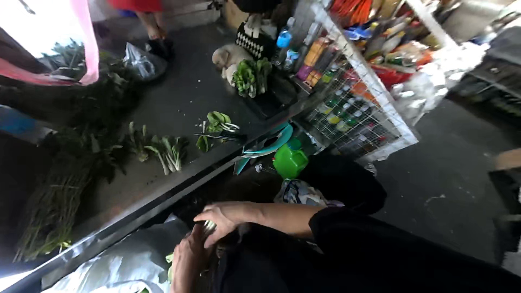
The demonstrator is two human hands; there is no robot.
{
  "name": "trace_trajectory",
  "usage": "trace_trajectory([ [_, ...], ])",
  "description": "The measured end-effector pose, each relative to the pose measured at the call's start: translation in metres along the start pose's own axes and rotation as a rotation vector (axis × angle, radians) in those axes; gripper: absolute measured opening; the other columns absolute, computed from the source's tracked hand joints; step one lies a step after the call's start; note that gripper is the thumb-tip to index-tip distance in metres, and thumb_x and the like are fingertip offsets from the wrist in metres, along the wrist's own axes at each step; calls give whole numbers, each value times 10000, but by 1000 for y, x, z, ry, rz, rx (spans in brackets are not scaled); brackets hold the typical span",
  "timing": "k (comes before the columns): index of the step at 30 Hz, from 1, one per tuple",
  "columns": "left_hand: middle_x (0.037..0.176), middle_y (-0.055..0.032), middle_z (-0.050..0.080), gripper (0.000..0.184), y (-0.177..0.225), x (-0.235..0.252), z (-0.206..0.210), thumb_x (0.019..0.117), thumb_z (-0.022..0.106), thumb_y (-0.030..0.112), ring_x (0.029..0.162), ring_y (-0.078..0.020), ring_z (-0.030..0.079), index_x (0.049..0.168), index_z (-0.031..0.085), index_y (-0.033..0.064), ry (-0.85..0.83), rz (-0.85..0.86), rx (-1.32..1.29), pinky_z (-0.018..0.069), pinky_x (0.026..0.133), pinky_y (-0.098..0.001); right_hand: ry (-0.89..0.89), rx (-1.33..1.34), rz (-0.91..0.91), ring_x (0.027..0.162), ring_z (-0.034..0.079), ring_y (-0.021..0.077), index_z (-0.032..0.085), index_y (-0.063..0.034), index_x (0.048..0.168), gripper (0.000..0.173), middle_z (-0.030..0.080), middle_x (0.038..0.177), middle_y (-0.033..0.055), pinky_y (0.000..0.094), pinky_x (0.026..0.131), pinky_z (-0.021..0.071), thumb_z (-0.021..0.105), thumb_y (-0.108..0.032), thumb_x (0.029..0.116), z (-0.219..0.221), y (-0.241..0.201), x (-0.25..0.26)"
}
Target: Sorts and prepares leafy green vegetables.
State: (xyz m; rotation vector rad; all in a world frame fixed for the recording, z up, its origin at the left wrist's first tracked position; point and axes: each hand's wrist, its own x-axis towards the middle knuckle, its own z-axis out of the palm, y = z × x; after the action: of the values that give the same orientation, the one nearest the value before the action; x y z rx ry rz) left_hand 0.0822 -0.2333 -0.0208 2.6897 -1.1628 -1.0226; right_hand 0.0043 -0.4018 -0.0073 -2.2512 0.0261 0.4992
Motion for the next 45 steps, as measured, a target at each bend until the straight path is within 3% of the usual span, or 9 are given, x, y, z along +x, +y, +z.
trace_trajectory([
  [4,1192,-120,715,488,25,17,-28,917,684,481,1115,-343,681,1292,654,172,-53,85,152,517,967,-578,-195,145,226,1075,683,392,578,-47,1404,451,678,1219,246,611,953,514,679,-177,985,-13,26,0],
  [8,1363,-91,638,638,25,41,-43,782,839,452,1325,-328,554,1332,660,185,260,305,-43,259,1193,-651,-125,367,288,918,711,298,570,-28,1384,450,701,1109,201,503,882,574,628,-303,1033,-33,68,-5],
  [11,1350,-112,642,559,26,66,-58,831,812,460,1298,-305,579,1264,698,127,616,376,-327,396,1148,-586,20,585,324,806,698,198,584,-18,1317,485,711,990,124,402,787,596,597,-409,1030,-57,114,-9],
  [18,1210,-123,702,382,26,128,-61,985,677,285,1083,-186,701,1266,649,29,634,-290,-816,577,968,-390,219,1103,187,913,703,191,544,-27,1367,396,704,1132,111,347,802,599,515,-273,1058,-164,174,16],
  [28,1417,-277,545,1035,35,229,-94,761,805,648,1304,-454,535,1511,442,33,461,-659,-555,451,1057,-636,289,1310,338,766,653,141,587,-87,1308,334,667,977,55,300,710,575,602,-286,1040,-233,186,107],
  [32,1412,-314,523,1176,24,287,-85,686,875,586,1308,-496,505,1557,330,15,361,-702,-409,393,1062,-689,306,1306,363,769,658,152,593,-75,1269,301,669,957,67,302,705,574,589,-280,1048,-226,176,115],
  [37,1205,-283,655,662,-6,286,-105,852,778,336,1125,-463,647,1366,532,-1,210,-560,-567,516,921,-675,377,1289,417,755,654,149,591,-71,1256,270,668,926,73,296,700,568,556,-258,1065,-209,170,122],
  [42,916,-78,676,321,-53,222,-105,934,620,120,789,-151,658,1227,582,-6,196,-46,-1418,578,754,-342,510,1144,453,854,654,139,582,-58,1289,338,663,1042,61,312,777,569,606,-286,1041,-203,147,164],
  [45,922,-46,723,283,-77,180,-83,857,620,141,825,-142,696,1119,616,34,141,122,-1868,598,778,-335,535,975,429,1037,662,189,617,-68,1319,425,677,1188,96,397,896,565,636,-363,1014,-189,129,206],
])
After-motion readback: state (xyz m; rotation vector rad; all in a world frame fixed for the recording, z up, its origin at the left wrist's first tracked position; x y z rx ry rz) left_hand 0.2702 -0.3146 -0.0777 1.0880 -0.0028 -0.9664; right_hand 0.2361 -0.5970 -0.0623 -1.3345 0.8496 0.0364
